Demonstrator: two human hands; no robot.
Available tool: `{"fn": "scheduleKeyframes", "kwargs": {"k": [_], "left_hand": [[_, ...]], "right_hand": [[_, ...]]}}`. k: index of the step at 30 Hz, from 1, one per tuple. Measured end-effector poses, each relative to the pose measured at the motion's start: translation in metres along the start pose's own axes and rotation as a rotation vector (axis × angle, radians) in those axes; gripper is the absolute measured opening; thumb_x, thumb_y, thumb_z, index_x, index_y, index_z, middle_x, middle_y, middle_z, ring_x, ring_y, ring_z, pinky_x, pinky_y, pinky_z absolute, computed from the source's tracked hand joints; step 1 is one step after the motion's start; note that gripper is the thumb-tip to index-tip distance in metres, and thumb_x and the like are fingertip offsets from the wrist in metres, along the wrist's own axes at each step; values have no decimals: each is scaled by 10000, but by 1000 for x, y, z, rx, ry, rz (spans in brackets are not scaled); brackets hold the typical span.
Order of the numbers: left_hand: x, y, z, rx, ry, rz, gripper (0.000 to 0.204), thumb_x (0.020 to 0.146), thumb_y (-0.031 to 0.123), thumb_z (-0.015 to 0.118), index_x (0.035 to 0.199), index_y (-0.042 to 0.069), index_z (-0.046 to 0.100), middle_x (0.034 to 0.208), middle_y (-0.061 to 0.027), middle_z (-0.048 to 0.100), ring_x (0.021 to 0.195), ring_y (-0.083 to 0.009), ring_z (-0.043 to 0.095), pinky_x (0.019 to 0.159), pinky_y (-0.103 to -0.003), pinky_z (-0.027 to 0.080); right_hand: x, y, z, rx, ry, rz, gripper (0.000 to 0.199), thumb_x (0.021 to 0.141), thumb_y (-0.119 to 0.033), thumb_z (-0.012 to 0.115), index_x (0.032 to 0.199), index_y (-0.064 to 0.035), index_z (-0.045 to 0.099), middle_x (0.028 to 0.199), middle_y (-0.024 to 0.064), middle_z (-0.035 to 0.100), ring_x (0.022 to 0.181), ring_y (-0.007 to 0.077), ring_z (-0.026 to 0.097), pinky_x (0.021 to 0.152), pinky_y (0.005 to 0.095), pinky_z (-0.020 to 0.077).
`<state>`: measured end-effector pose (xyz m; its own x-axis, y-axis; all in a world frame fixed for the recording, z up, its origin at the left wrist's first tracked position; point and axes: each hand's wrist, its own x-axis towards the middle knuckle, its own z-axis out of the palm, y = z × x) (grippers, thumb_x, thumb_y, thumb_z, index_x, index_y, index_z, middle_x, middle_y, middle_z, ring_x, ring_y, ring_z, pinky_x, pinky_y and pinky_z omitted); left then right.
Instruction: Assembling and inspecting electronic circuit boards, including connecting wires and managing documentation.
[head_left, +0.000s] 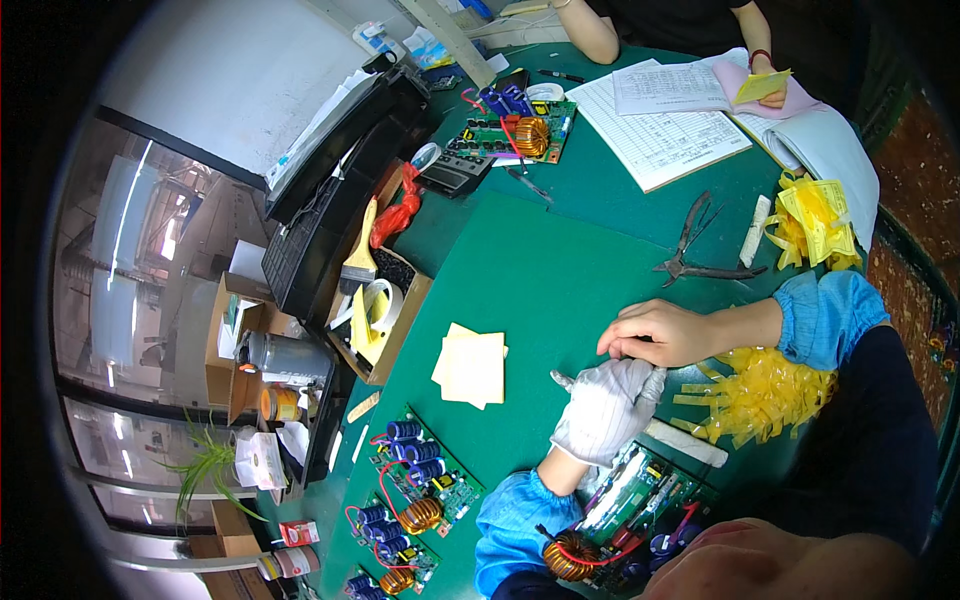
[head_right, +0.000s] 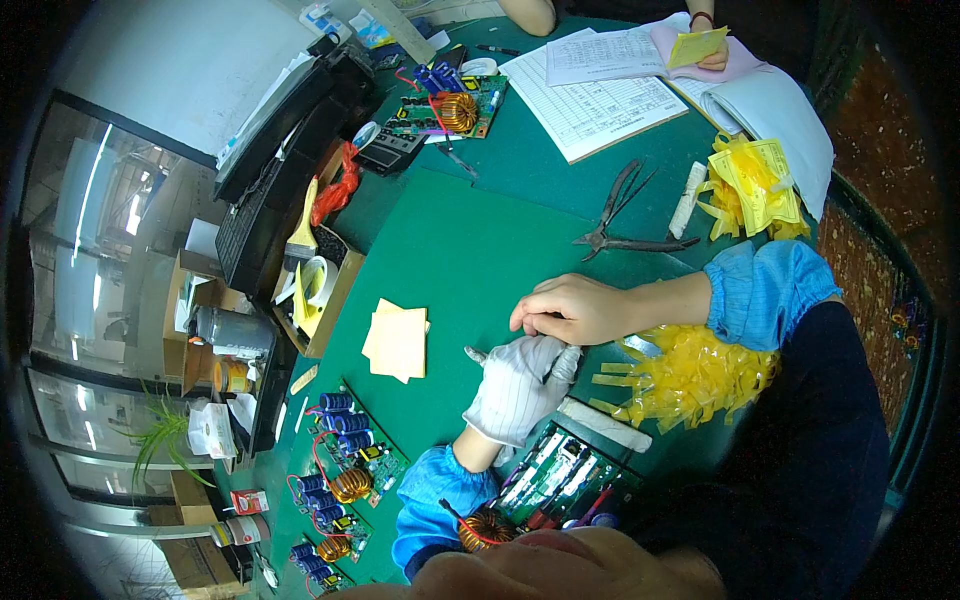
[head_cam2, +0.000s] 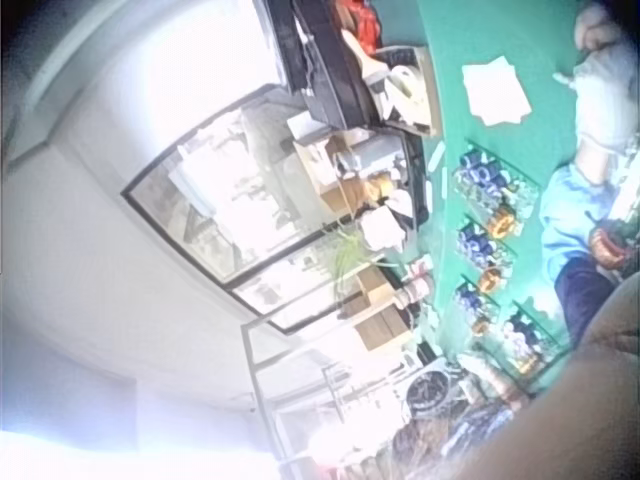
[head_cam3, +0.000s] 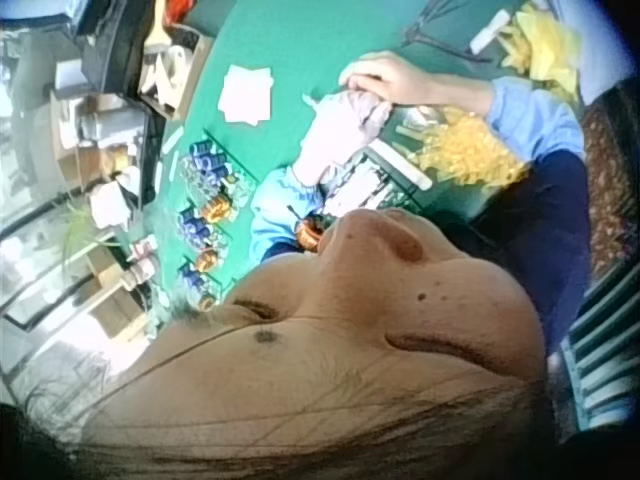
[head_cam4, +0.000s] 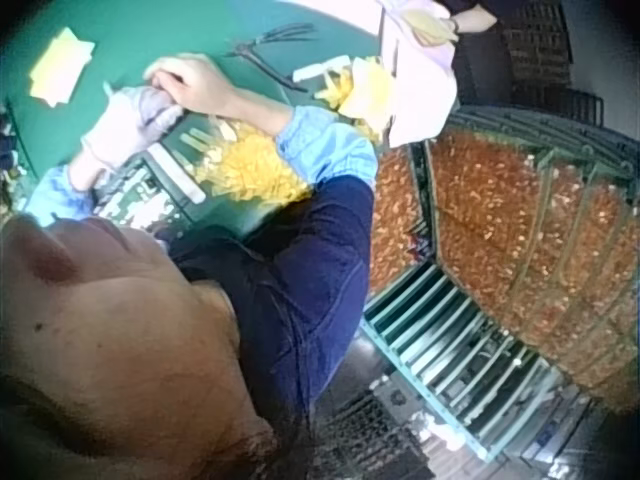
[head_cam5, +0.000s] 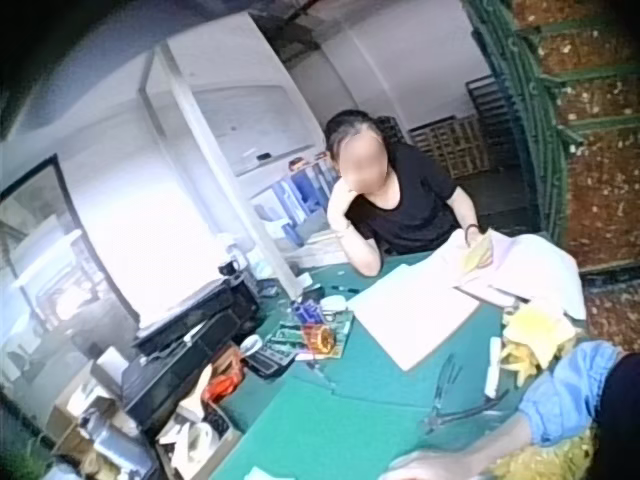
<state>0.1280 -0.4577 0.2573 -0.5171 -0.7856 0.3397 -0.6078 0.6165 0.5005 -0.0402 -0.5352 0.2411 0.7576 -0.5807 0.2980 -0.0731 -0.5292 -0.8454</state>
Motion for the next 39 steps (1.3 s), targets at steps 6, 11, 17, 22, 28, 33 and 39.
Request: {"fn": "scheduleKeyframes", "kwargs": {"k": [6, 11, 17, 22, 28, 33, 39], "left_hand": [[0, 0, 0, 21, -3, 8, 147, 877, 176, 681, 810, 56, 626, 686, -153, 607, 605, -360, 602, 554, -458, 468], [1, 1, -1, -4, -6, 2, 157, 876, 177, 679, 792, 60, 617, 677, -154, 599, 604, -363, 597, 545, -457, 461], [2, 2, -2, -9, 0, 7, 157, 867, 167, 686, 781, 59, 611, 670, -151, 593, 601, -361, 594, 545, -454, 462], [2, 1, -1, -3, 8, 7, 153, 864, 161, 689, 779, 60, 612, 670, -150, 595, 593, -357, 593, 541, -451, 463], [1, 1, 0, 12, 1, 9, 151, 864, 166, 690, 783, 63, 616, 673, -149, 600, 590, -357, 595, 538, -452, 465], [1, 0, -2, 7, -9, -4, 151, 866, 171, 688, 788, 63, 617, 675, -151, 602, 595, -360, 596, 540, -457, 464], [1, 1, -2, 26, -27, -6, 156, 871, 175, 683, 788, 62, 615, 680, -150, 604, 601, -362, 595, 547, -464, 460]], "right_hand": [[0, 2, 0, -7, -6, -7, 183, 950, -71, 534, 1066, -21, 667, 888, 86, 701, 823, 229, 663, 723, 347, 523], [0, 2, 1, -17, -4, -6, 182, 951, -71, 533, 1063, -20, 667, 888, 84, 701, 825, 230, 657, 726, 351, 521], [0, 1, 0, -11, -10, 6, 186, 950, -68, 529, 1064, -19, 667, 895, 84, 702, 835, 227, 657, 731, 351, 522], [0, 1, 0, -6, -11, 12, 188, 949, -65, 528, 1065, -16, 668, 907, 85, 704, 839, 230, 660, 736, 353, 523], [-1, 2, 1, 6, -3, 7, 185, 944, -60, 534, 1062, -15, 669, 904, 85, 706, 839, 231, 660, 737, 355, 524], [1, 7, 4, 2, 50, -62, 183, 940, -77, 522, 1026, -13, 670, 867, 95, 701, 750, 220, 661, 663, 351, 513], [1, 6, 4, 3, 48, -64, 185, 941, -78, 527, 1045, -14, 666, 860, 95, 700, 746, 220, 659, 662, 351, 512]]}}
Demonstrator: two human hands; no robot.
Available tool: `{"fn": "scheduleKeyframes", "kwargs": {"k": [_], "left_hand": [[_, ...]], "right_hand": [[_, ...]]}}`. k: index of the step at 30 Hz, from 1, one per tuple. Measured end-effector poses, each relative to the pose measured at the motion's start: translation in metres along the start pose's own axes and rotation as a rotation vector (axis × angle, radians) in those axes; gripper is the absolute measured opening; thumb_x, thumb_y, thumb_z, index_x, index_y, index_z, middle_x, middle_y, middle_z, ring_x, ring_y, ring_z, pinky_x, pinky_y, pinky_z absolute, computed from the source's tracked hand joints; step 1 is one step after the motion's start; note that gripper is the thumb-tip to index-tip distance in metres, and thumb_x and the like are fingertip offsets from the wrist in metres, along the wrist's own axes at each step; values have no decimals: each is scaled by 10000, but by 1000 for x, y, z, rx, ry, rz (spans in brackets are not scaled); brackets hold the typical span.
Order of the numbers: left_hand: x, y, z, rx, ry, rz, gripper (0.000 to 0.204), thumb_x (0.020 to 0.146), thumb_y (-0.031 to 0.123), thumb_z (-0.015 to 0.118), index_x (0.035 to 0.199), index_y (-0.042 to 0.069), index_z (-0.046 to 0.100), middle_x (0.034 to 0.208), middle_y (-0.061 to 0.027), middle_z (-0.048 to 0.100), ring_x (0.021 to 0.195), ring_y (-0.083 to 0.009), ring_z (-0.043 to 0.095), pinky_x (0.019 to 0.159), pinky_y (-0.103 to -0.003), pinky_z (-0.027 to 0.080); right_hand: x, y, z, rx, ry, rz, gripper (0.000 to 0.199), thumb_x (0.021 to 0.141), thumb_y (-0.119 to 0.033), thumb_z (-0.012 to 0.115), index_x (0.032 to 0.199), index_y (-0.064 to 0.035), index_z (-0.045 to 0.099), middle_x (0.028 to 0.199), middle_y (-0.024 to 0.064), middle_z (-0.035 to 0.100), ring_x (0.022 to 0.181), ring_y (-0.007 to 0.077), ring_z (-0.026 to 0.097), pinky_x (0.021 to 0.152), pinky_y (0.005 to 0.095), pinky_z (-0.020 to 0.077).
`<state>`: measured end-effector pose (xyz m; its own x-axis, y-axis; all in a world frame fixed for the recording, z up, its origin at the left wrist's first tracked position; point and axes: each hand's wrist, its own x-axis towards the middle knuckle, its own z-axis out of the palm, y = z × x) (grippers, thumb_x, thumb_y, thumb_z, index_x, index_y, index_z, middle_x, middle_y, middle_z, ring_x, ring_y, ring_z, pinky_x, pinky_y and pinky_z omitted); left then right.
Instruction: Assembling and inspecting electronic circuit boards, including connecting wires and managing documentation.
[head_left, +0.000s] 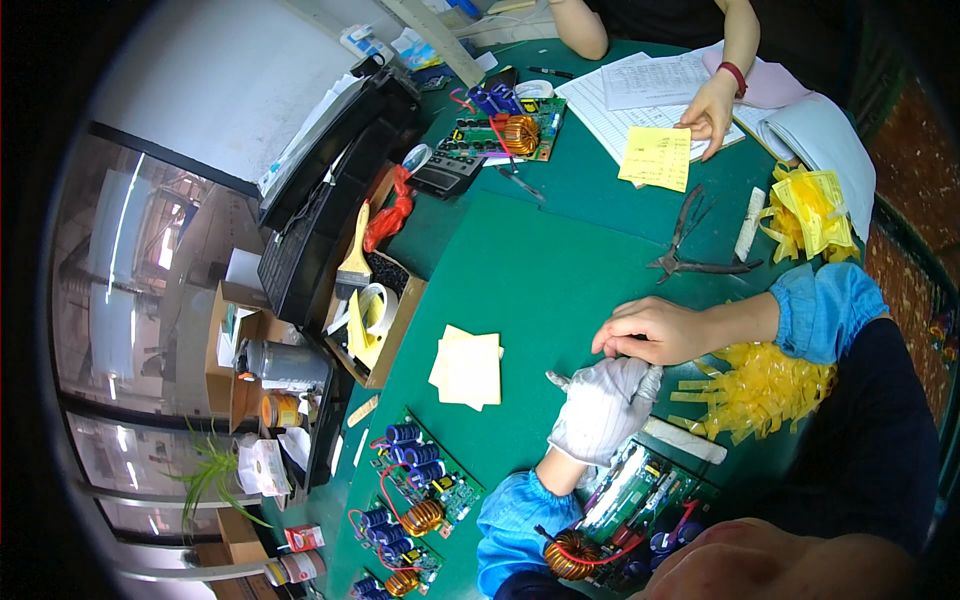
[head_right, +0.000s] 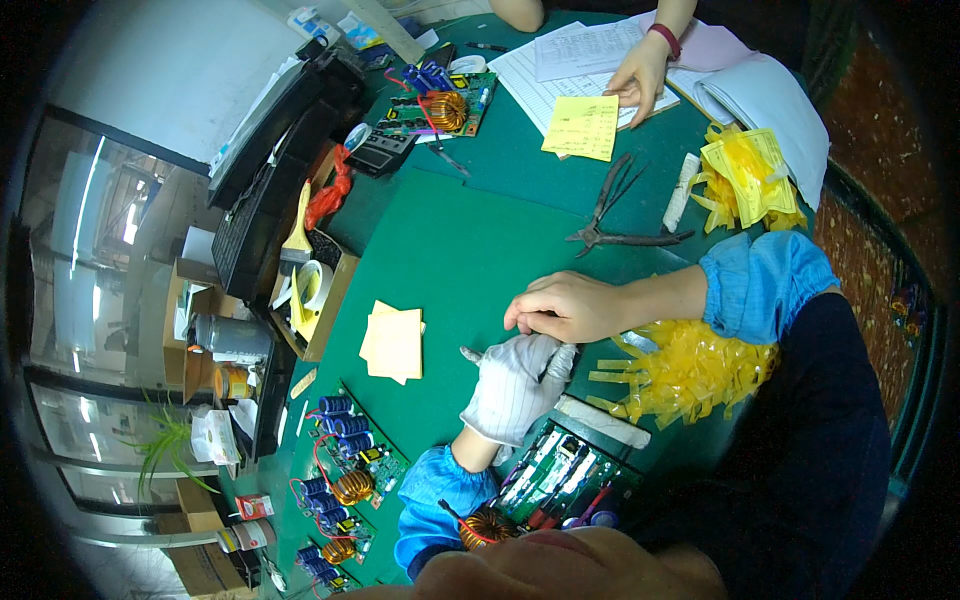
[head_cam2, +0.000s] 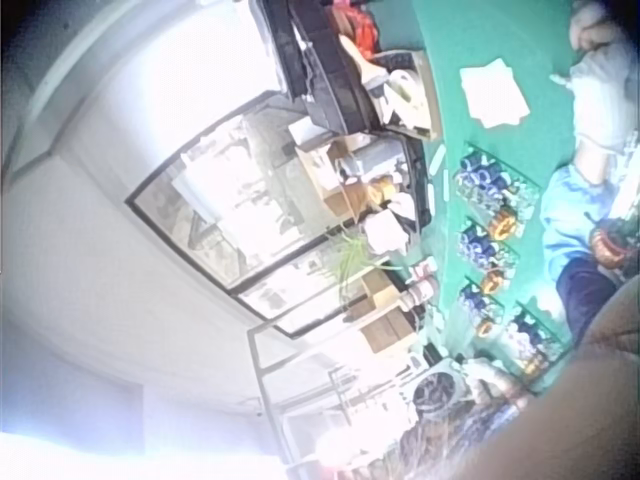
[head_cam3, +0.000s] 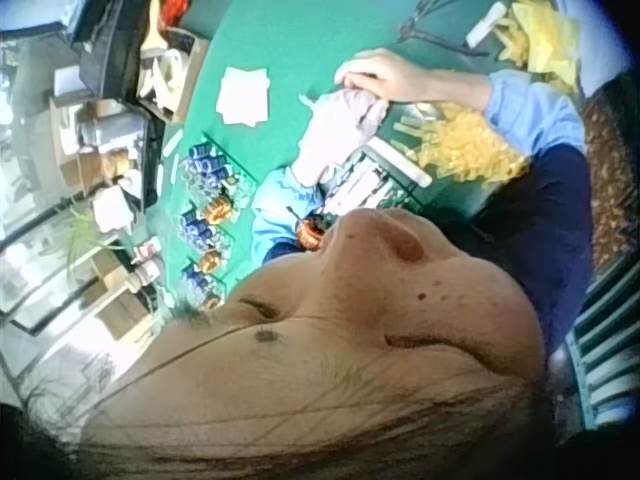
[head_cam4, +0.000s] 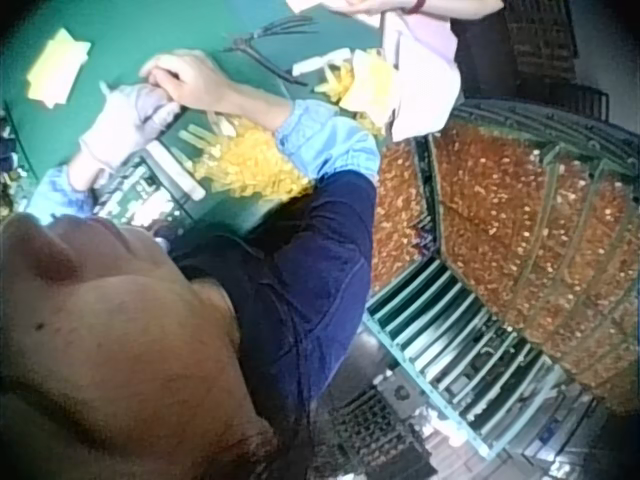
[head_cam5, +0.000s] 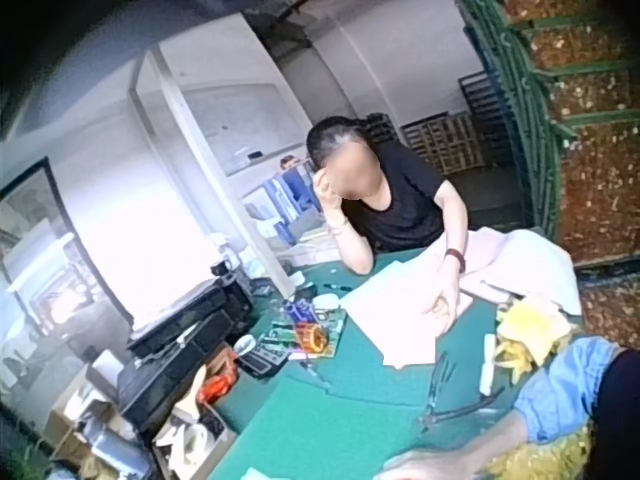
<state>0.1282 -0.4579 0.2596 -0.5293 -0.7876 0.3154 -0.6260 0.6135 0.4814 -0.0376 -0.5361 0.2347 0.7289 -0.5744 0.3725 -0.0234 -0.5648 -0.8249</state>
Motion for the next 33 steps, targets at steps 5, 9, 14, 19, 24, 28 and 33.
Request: {"fn": "scheduleKeyframes", "kwargs": {"k": [5, 9, 14, 19, 24, 28, 33], "left_hand": [[-1, -1, 3, -14, -17, -16, 172, 885, 180, 668, 780, 58, 606, 673, -142, 594, 600, -351, 587, 572, -458, 465], [0, 2, 2, 2, -33, -2, 185, 898, 187, 655, 778, 56, 605, 666, -131, 583, 616, -337, 591, 590, -453, 469], [2, 0, 1, 12, -73, -45, 196, 906, 198, 649, 778, 55, 612, 661, -120, 580, 629, -319, 600, 599, -451, 471], [2, -1, -2, 10, -57, -48, 188, 907, 194, 651, 786, 53, 621, 679, -119, 606, 640, -313, 612, 601, -449, 475], [6, 5, -3, -37, 99, -103, 124, 884, 160, 683, 858, 46, 639, 798, -123, 679, 659, -315, 625, 612, -423, 493], [1, 4, -1, -101, 179, -352, 288, 881, 152, 686, 1129, 25, 615, 999, -140, 662, 849, -270, 646, 758, -393, 507], [5, -9, 4, -42, 443, -288, 629, 850, 156, 721, 1381, 11, 419, 1301, -205, 493, 1151, -318, 537, 923, -405, 483]], "right_hand": [[2, -6, -6, 29, -20, 28, 189, 930, -81, 543, 1071, -18, 654, 887, 108, 697, 777, 240, 665, 678, 364, 517], [19, -18, -67, -552, 123, -21, 292, 912, -143, 589, 1188, -49, 598, 1135, 137, 646, 1062, 281, 620, 880, 406, 501], [19, 36, -150, -1233, 340, 638, 640, 913, -337, 626, 1443, -59, 399, 1366, 247, 499, 1231, 406, 507, 1041, 431, 426], [24, 43, -168, -993, 150, 967, 755, 877, -387, 672, 1461, -21, 365, 1402, 245, 463, 1270, 406, 472, 1043, 433, 422], [12, 59, -174, -1166, 338, 689, 609, 863, -268, 696, 1354, -2, 453, 1220, 224, 572, 1113, 387, 579, 926, 446, 485], [20, 38, -163, -933, 563, 373, 387, 838, -142, 697, 1148, -15, 504, 1087, 166, 628, 855, 334, 661, 771, 403, 567], [34, -10, -82, 368, 311, 470, 429, 885, -109, 708, 1196, -12, 428, 1034, 85, 594, 856, 107, 611, 515, 233, 555]]}}
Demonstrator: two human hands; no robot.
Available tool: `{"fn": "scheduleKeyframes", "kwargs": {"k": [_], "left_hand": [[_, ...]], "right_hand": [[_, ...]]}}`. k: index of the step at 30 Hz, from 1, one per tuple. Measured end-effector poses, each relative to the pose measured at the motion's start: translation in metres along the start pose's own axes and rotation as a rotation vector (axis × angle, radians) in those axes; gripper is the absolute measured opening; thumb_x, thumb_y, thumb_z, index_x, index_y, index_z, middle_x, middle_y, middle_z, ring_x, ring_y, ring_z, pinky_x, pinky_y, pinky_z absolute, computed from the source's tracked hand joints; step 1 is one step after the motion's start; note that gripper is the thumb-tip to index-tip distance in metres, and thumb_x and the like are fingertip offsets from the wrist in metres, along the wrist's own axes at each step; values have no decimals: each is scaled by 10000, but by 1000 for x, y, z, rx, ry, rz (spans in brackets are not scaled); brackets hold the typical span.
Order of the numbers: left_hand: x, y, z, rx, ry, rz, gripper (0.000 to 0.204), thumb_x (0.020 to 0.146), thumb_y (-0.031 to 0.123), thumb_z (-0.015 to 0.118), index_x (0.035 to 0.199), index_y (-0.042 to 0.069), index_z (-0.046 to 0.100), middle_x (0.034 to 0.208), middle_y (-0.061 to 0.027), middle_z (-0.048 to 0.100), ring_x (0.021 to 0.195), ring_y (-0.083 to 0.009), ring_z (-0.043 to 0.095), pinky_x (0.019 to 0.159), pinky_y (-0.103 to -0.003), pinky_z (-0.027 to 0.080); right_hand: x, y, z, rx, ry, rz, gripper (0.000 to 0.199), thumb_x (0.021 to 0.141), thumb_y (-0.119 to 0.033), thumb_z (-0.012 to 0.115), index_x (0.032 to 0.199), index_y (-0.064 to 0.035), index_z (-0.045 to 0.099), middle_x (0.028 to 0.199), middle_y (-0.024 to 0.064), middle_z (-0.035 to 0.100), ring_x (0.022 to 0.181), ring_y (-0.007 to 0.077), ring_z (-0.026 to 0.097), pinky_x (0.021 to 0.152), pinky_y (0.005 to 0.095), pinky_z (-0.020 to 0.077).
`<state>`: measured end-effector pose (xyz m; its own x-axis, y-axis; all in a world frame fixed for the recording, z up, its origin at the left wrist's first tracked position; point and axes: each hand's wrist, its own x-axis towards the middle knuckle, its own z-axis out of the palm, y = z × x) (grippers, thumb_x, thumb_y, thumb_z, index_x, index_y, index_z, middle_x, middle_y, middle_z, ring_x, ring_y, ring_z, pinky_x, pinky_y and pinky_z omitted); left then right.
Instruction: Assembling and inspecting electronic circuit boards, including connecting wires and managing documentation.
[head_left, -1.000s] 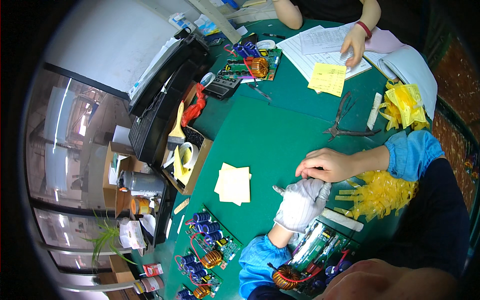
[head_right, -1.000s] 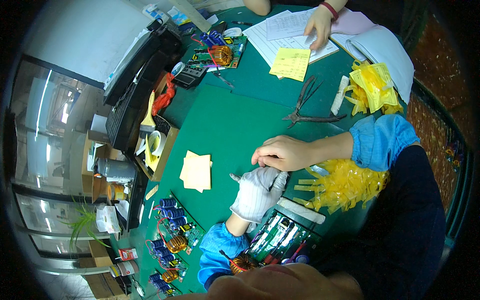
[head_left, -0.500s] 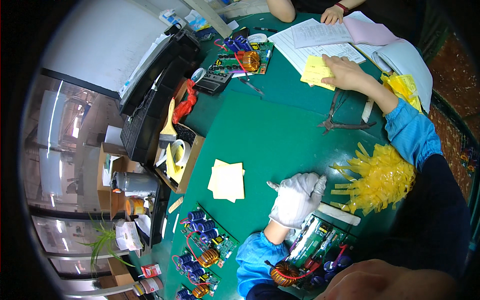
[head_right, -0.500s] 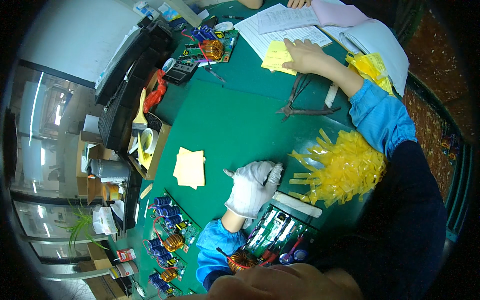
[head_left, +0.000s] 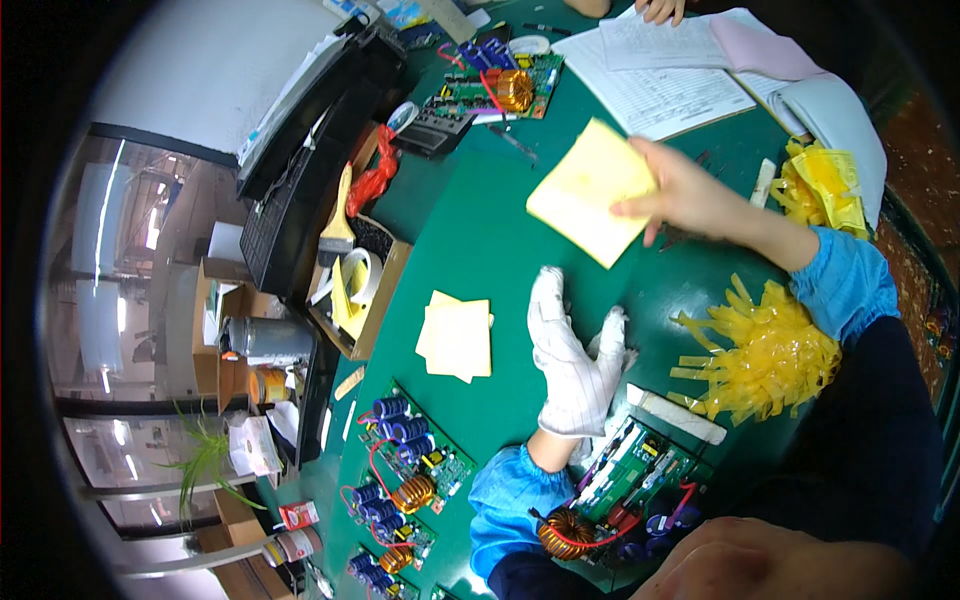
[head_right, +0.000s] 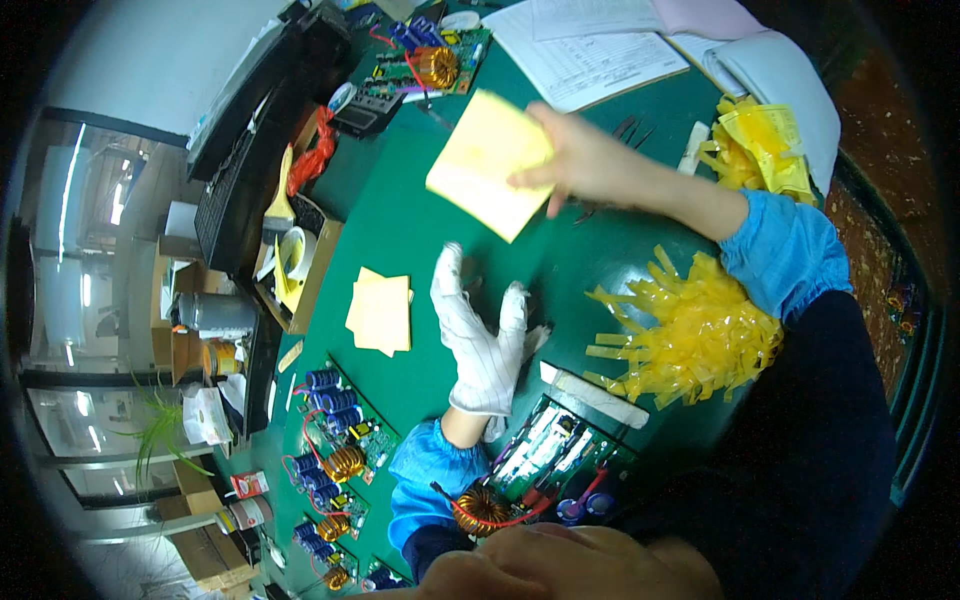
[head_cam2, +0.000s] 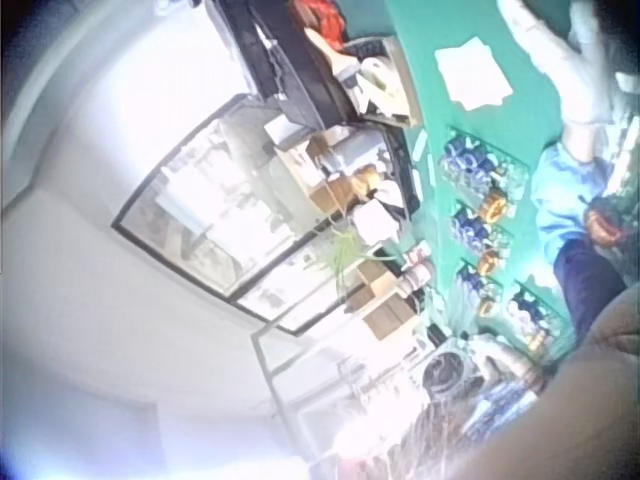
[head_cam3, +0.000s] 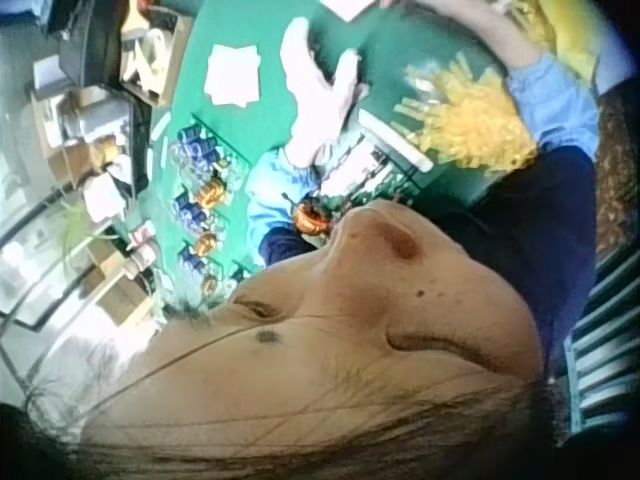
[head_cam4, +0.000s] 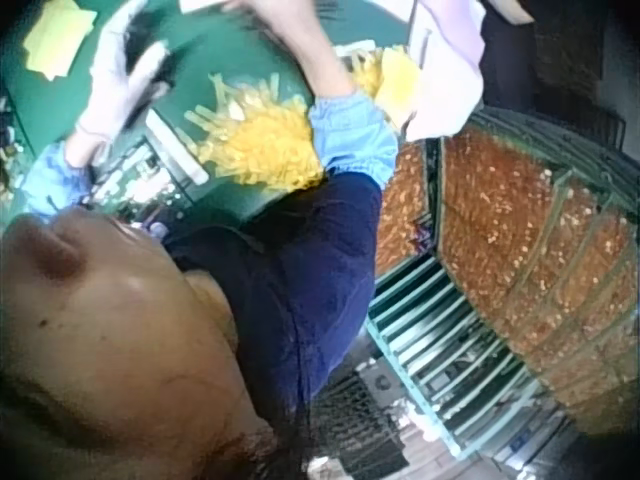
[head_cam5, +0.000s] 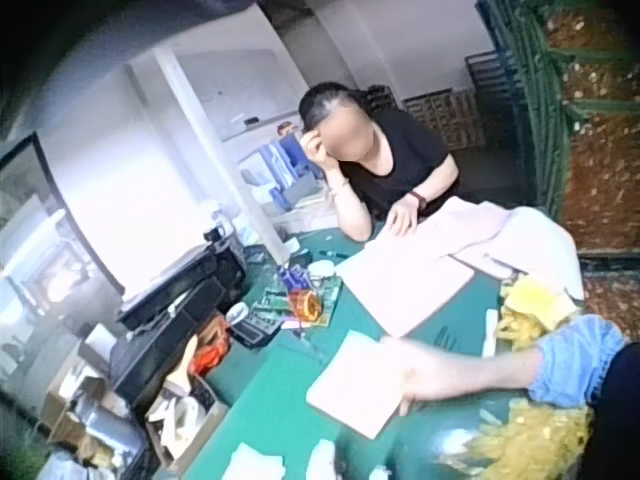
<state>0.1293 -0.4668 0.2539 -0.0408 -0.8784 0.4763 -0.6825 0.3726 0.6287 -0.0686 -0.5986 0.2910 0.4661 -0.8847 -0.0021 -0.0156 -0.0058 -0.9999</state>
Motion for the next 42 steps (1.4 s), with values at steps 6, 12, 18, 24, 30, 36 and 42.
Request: {"fn": "scheduleKeyframes", "kwargs": {"k": [6, 12, 18, 24, 30, 36, 42], "left_hand": [[4, -7, 1, -150, -6, -125, 829, 845, 143, 728, 1499, 6, 239, 1496, -227, 299, 1342, -353, 386, 1030, -425, 444], [-2, -26, 3, -247, -71, -219, 741, 875, 107, 657, 1495, 18, 262, 1510, -259, 283, 1376, -411, 344, 1114, -450, 326], [2, -13, -5, -488, -193, -320, 740, 864, 56, 656, 1495, 27, 271, 1463, -244, 370, 1313, -367, 455, 1076, -421, 394], [2, -4, -1, -734, -191, -305, 835, 891, 73, 694, 1517, 45, 142, 1335, -150, 500, 1165, -213, 576, 929, -344, 540], [11, 14, -12, -1058, -90, -769, 445, 970, 47, 575, 1351, 111, 356, 1020, -117, 645, 655, -166, 680, 491, -275, 582], [2, -11, -10, -787, 101, -463, 255, 964, 105, 623, 1176, 16, 513, 1071, -59, 628, 902, -91, 586, 791, -256, 495], [-1, -24, -6, -731, 187, -468, 361, 981, 204, 615, 1266, 25, 485, 1113, -50, 595, 946, -109, 560, 817, -282, 472]], "right_hand": [[-25, 9, 39, 89, -266, 126, 540, 938, -110, 645, 1320, -11, 276, 1103, 130, 611, 925, 140, 655, 672, 285, 589], [-17, 3, 16, -5, -373, 201, 242, 948, -139, 634, 1096, 50, 654, 907, 53, 706, 799, 73, 644, 660, 218, 521], [-27, 8, 29, -122, -298, -6, 275, 921, -173, 676, 1093, 41, 670, 928, 80, 715, 792, 99, 648, 700, 255, 526], [-34, 11, 41, -27, -223, -3, 358, 902, -215, 708, 1149, 40, 661, 1054, 118, 721, 857, 100, 645, 727, 268, 509], [-35, 14, 38, -64, -268, -28, 364, 915, -230, 698, 1164, 33, 659, 1060, 111, 721, 868, 105, 639, 729, 263, 503], [-34, 28, 37, -53, -290, -50, 369, 942, -245, 665, 1179, 36, 643, 1026, 83, 711, 835, 106, 642, 692, 261, 510], [-36, 25, 36, 17, -334, 104, 307, 963, -156, 621, 1203, 36, 626, 1123, 104, 695, 944, 117, 647, 770, 269, 529]]}}
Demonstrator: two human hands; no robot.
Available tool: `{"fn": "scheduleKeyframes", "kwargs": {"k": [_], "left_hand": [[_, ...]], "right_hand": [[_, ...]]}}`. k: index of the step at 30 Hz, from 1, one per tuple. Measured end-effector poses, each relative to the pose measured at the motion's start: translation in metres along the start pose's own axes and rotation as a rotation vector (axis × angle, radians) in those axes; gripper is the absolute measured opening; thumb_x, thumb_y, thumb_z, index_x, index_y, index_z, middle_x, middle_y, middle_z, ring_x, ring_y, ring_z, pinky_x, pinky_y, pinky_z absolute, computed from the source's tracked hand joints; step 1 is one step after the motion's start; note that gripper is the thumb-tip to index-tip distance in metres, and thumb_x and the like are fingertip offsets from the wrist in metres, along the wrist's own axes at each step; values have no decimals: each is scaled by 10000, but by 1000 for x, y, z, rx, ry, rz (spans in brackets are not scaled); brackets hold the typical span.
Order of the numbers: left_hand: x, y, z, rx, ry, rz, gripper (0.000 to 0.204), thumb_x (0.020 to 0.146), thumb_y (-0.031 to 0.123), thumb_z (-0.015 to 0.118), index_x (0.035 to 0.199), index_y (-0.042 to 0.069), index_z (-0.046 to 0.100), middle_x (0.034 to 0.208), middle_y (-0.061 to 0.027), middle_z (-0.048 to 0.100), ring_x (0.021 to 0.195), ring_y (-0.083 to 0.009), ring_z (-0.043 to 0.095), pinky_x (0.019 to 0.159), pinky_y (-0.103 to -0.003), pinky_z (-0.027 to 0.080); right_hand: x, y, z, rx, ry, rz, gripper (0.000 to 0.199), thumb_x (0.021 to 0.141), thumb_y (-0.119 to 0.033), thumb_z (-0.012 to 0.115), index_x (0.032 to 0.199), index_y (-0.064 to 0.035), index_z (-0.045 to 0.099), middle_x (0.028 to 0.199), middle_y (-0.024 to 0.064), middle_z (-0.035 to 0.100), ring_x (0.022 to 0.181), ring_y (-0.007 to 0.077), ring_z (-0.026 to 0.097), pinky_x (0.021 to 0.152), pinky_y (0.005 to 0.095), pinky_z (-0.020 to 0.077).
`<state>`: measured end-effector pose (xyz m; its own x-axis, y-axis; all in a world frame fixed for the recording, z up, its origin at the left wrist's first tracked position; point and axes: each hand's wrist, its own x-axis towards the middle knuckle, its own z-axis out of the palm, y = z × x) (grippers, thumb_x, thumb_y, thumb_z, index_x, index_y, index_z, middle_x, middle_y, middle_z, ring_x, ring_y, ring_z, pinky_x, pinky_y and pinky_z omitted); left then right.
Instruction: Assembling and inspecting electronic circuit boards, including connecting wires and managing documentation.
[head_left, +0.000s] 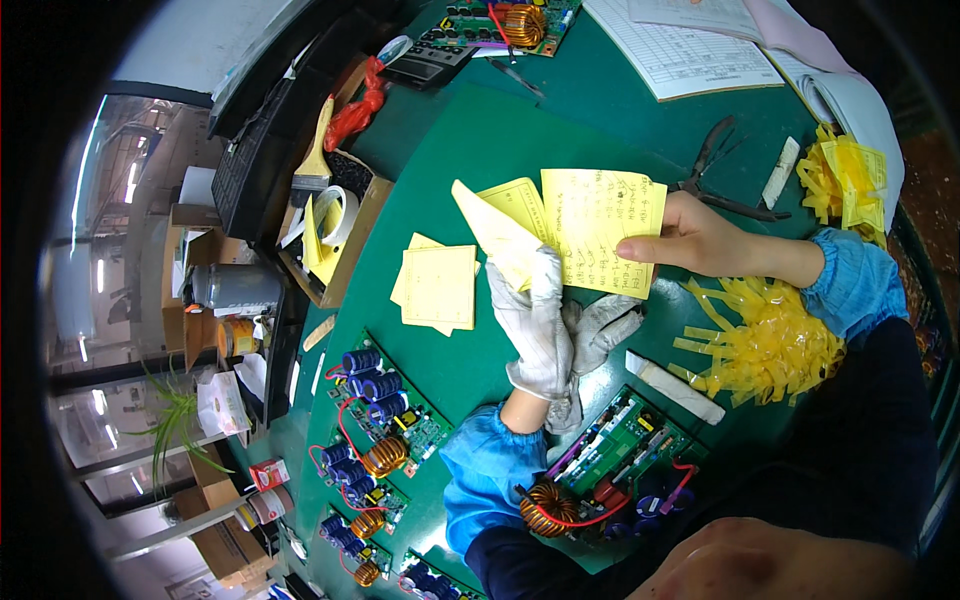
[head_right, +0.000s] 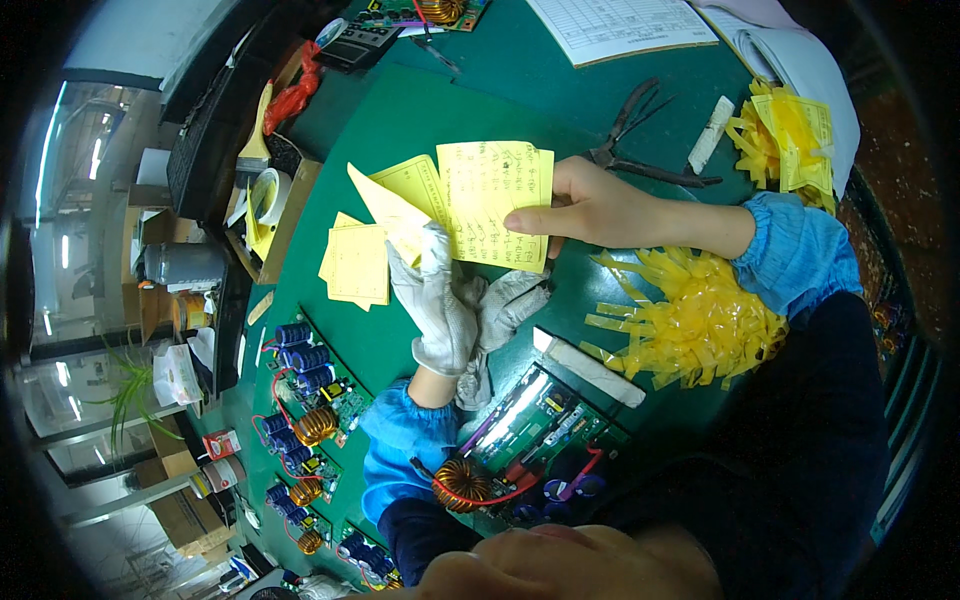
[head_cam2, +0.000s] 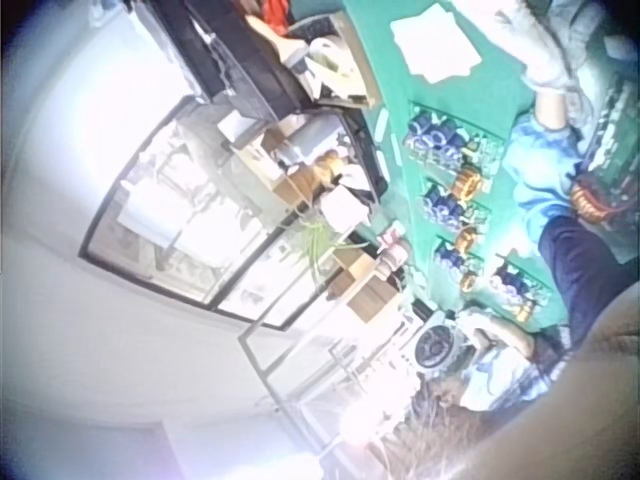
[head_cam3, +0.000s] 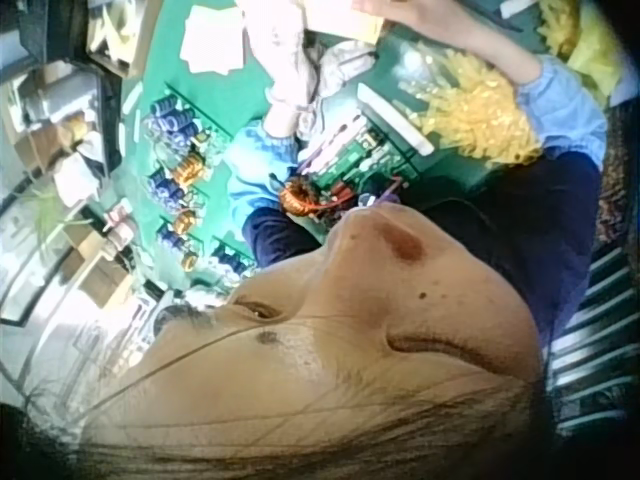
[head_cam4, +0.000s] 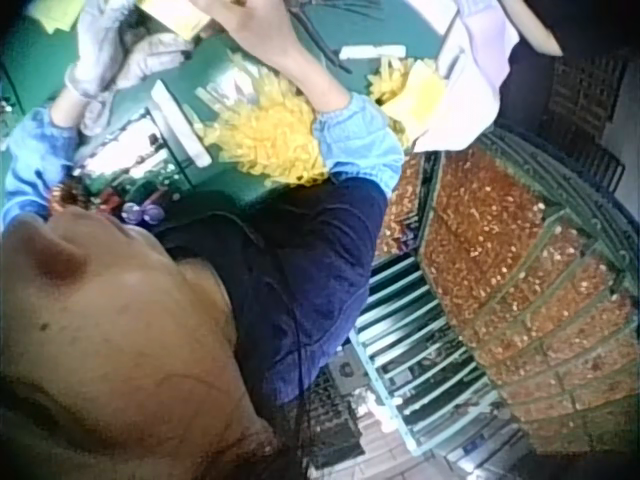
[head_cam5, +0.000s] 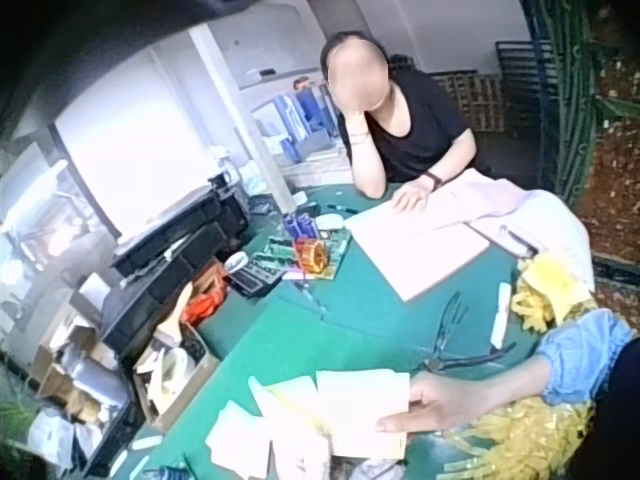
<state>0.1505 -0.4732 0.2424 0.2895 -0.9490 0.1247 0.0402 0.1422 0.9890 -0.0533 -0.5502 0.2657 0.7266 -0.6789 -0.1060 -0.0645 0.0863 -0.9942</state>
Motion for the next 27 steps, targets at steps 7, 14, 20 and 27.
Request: {"fn": "scheduleKeyframes", "kwargs": {"k": [7, 14, 20, 27], "left_hand": [[17, 4, -1, -800, -127, -107, 552, 995, 403, 534, 1391, 46, 392, 1374, -139, 483, 1287, -292, 491, 1066, -476, 436], [16, -3, -5, -528, -48, -316, 377, 988, 188, 560, 1307, 4, 481, 1243, -135, 591, 1129, -238, 607, 954, -405, 523], [14, -2, -4, -504, 16, -198, 327, 994, 126, 539, 1291, -5, 499, 1184, -133, 620, 1065, -215, 638, 873, -364, 557], [15, -4, -4, -478, 84, -163, 327, 994, 70, 525, 1301, -29, 471, 1167, -141, 615, 1062, -215, 639, 837, -338, 576]], "right_hand": [[2, 2, 3, 209, 4, 78, 371, 972, -243, 607, 1170, 70, 584, 991, 142, 692, 733, 177, 700, 594, 268, 587], [4, 5, 6, 313, -2, 162, 352, 974, -229, 598, 1185, 51, 568, 989, 143, 690, 721, 189, 695, 592, 291, 591], [7, 2, -3, 124, 104, 41, 291, 966, -247, 609, 1120, -1, 587, 964, 126, 688, 694, 169, 688, 543, 269, 578], [7, -4, -9, 185, 250, 71, 204, 959, -224, 554, 1024, -34, 519, 909, 133, 662, 630, 190, 681, 437, 278, 537]]}}
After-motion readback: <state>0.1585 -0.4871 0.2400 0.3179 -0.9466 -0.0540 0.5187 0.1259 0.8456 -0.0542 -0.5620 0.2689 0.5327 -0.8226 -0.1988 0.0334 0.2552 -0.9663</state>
